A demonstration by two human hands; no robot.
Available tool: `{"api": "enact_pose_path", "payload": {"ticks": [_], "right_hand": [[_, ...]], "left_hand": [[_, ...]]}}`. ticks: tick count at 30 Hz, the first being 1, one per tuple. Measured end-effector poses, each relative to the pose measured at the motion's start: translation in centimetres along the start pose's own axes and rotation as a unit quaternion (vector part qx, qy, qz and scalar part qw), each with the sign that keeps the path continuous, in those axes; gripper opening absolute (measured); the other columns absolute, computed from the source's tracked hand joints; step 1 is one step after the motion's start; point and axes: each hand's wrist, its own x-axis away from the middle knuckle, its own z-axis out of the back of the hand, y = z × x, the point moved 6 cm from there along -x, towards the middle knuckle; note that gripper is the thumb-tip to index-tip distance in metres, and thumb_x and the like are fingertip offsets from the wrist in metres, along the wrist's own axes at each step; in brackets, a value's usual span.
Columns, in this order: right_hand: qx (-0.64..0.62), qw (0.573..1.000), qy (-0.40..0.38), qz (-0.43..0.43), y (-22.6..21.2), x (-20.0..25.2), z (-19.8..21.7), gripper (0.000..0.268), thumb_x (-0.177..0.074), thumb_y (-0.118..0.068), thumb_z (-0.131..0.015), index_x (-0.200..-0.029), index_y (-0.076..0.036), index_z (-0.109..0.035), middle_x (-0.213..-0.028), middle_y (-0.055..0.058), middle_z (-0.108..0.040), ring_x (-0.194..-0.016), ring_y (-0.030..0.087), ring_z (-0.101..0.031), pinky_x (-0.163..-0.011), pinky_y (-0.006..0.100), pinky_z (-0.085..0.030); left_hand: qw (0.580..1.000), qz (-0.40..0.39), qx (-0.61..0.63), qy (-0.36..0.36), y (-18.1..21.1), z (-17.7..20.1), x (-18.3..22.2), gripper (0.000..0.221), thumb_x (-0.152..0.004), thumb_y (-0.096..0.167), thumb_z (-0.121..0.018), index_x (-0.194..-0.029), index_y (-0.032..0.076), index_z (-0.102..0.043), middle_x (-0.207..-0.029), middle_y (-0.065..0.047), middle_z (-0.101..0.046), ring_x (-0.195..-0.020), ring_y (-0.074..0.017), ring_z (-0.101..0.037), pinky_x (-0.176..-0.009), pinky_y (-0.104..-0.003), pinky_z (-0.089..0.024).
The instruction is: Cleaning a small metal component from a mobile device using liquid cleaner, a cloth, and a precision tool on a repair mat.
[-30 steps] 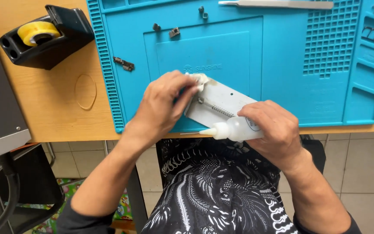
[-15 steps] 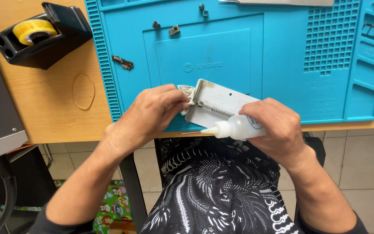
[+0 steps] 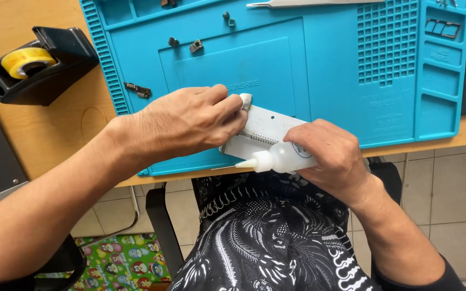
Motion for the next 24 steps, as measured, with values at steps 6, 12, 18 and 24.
{"api": "enact_pose_path", "payload": {"ticks": [6,12,18,24], "right_hand": [[-0.012,1.000,-0.008,-0.007,-0.1,-0.2,0.1,0.007,-0.094,0.003,-0.071,-0.096,-0.001,-0.065,-0.085,0.010,-0.068,-0.070,0.028,-0.062,-0.066,0.039,-0.049],[-0.005,1.000,-0.008,-0.013,0.1,0.0,0.0,0.010,-0.092,0.007,-0.069,-0.095,-0.002,-0.065,-0.081,0.008,-0.065,-0.066,0.027,-0.058,-0.063,0.038,-0.047],[-0.008,1.000,-0.002,-0.007,0.0,-0.1,0.1,0.008,-0.095,0.004,-0.069,-0.095,-0.001,-0.064,-0.083,0.008,-0.066,-0.068,0.026,-0.059,-0.065,0.038,-0.048],[-0.015,1.000,-0.003,-0.011,0.1,0.0,0.0,0.013,-0.089,0.011,-0.067,-0.096,0.000,-0.065,-0.083,0.009,-0.067,-0.067,0.027,-0.059,-0.064,0.038,-0.047]], "left_hand": [[0.997,-0.060,0.028,-0.042,0.4,-0.1,0.5,0.024,-0.098,0.012,-0.062,-0.121,0.006,-0.066,-0.120,-0.009,-0.061,-0.075,-0.0122,-0.049,-0.065,-0.024,-0.055],[0.998,-0.013,0.012,0.063,-0.5,0.1,-0.2,0.023,-0.098,0.004,-0.064,-0.121,0.000,-0.068,-0.108,-0.006,-0.061,-0.074,-0.0145,-0.048,-0.064,-0.025,-0.053],[0.997,-0.033,0.056,0.048,-0.9,-0.5,0.3,0.030,-0.102,0.008,-0.062,-0.130,-0.003,-0.063,-0.092,-0.003,-0.055,-0.075,-0.0166,-0.049,-0.064,-0.028,-0.054],[0.998,0.003,0.047,0.043,1.1,0.1,0.3,0.014,-0.097,0.004,-0.060,-0.108,0.001,-0.069,-0.128,-0.018,-0.062,-0.073,-0.0169,-0.051,-0.065,-0.028,-0.057]]}}
